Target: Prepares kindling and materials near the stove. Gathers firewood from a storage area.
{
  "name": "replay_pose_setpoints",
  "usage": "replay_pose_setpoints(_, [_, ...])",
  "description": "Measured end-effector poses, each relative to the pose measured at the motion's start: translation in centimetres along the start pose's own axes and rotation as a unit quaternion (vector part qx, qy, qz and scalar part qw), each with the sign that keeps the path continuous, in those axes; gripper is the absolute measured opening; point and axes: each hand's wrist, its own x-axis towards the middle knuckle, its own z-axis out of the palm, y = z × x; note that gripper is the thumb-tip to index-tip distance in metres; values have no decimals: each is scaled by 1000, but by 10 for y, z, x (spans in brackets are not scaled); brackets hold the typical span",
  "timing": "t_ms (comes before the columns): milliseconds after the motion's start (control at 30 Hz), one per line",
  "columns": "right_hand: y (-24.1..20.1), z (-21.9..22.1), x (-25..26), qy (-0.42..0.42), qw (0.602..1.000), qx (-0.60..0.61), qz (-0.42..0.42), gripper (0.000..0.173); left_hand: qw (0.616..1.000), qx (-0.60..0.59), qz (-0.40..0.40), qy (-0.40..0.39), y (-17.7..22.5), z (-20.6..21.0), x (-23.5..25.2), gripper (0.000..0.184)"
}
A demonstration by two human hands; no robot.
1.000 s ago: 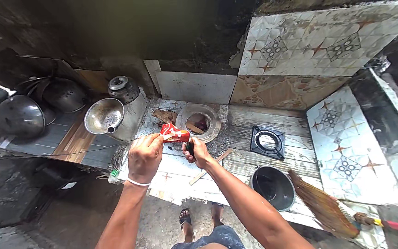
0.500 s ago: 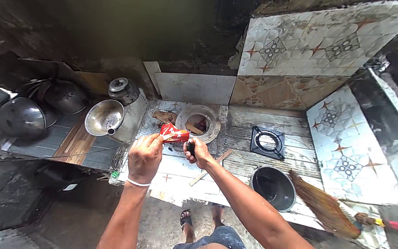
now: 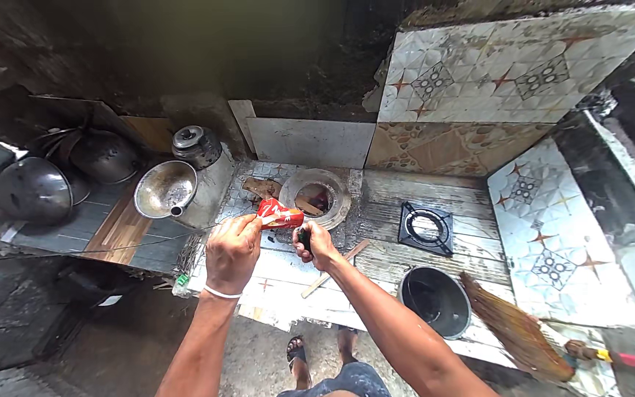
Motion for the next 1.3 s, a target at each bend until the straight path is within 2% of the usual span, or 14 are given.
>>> replay_pose_setpoints(1300, [-16,-27,6,-3,1000,0,3,57,1000,-2,9,-13,16,19,16,22])
